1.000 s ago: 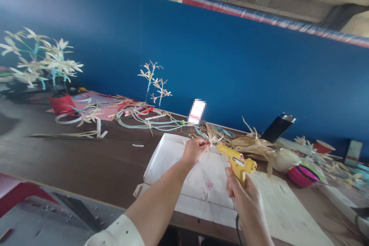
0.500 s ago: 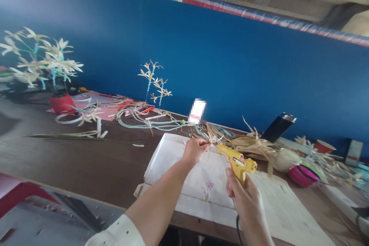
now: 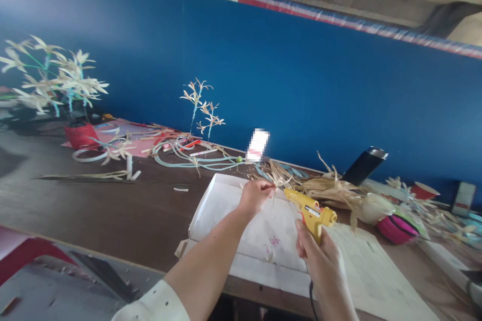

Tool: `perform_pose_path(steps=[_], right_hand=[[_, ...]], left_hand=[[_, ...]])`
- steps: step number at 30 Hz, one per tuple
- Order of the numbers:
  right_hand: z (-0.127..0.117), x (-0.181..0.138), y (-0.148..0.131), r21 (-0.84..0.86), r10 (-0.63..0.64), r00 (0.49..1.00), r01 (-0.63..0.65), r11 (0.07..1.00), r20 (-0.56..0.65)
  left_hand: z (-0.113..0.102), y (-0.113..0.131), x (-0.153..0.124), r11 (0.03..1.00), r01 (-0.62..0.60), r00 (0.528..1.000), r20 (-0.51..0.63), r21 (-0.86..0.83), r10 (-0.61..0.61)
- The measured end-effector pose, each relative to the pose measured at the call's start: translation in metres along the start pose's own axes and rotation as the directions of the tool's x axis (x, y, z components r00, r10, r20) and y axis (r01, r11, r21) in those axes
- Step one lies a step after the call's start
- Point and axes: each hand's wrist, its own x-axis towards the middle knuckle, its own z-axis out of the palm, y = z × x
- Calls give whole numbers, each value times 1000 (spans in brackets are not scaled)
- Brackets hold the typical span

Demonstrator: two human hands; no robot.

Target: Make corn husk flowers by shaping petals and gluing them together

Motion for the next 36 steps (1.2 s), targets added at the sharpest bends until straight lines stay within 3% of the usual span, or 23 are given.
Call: perform_pose_path(steps=[12,25,28,32,36], right_hand=[[2,0,-3,91,36,999,-34,995,-13],[2,-2,-4,45,23,1000,-23,999,-16],[2,-4,-3,201,47,998,-40,979,-33],[-3,-5,-4,508,125,992,-92,856,-31],[-17,-5,-3,630,190,980,-113,768,-56]], left_hand=[[0,0,0,1000,-2,1000,10,2,2],[2,-3,2,1000,-5,1000,3,-10,5],[0,-2,2,999,-32,999,4,12,32],[-1,-2,2,993,-90,996,5,71,90],[-2,-1,1,991,-95,995,0,99,95]])
